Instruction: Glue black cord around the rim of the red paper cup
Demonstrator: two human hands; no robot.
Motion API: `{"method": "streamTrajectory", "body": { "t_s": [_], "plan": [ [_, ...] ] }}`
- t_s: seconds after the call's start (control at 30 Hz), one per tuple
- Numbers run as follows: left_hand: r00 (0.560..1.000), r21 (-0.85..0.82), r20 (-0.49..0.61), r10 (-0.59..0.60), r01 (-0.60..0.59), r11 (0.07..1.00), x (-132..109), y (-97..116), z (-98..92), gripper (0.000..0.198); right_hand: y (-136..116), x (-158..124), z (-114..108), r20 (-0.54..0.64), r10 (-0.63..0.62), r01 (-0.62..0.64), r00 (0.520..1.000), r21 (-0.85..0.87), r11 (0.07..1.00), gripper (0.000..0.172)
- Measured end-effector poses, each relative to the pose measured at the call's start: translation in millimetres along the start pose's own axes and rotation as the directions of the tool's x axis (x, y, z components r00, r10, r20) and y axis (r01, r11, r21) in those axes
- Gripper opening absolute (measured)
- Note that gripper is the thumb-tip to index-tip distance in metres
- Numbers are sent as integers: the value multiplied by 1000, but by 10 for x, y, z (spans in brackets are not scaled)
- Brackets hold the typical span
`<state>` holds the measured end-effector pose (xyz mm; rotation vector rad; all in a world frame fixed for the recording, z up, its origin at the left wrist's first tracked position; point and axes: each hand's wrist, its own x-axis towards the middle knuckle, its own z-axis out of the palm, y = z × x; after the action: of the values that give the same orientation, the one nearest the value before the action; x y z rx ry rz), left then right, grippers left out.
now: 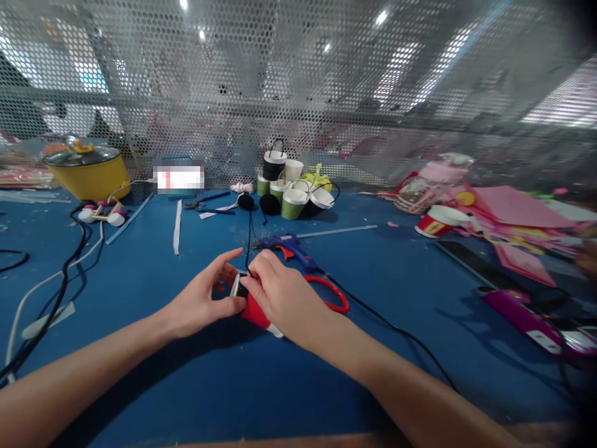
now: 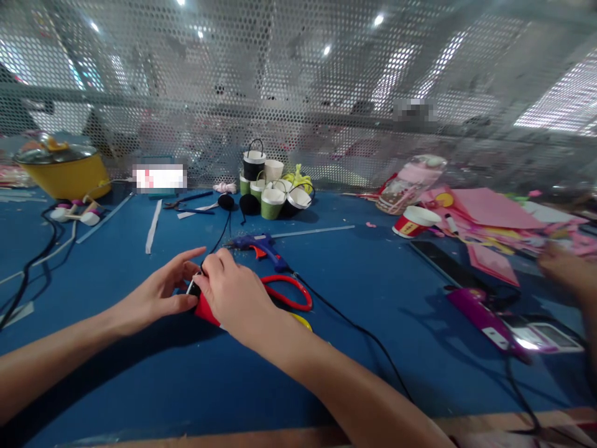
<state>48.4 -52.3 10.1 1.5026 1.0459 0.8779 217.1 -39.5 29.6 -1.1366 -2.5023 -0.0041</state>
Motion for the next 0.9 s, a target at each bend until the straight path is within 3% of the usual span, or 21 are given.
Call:
{"method": "streamTrajectory", "body": {
  "t_s": [0.37,0.67,0.77,0.9],
  "plan": [
    [1000,8,5,3,-3,1000,2,-15,9,71,-14,0,17,10,-20,21,1000,-86,996,22],
    [1000,-52,-1,-16,16,999,-1,-1,32,68,-41,2,0,39,0,2,999,-52,999,20],
    [1000,-77,-6,-11,10,997,-2,-13,38,69,-29,4,-26,42,27,-29,999,40,999,16],
    [1000,-91,4,22,-22,996,-4,-29,53,74,21,45,-126,43,120,-127,992,343,931,13]
  ]
}}
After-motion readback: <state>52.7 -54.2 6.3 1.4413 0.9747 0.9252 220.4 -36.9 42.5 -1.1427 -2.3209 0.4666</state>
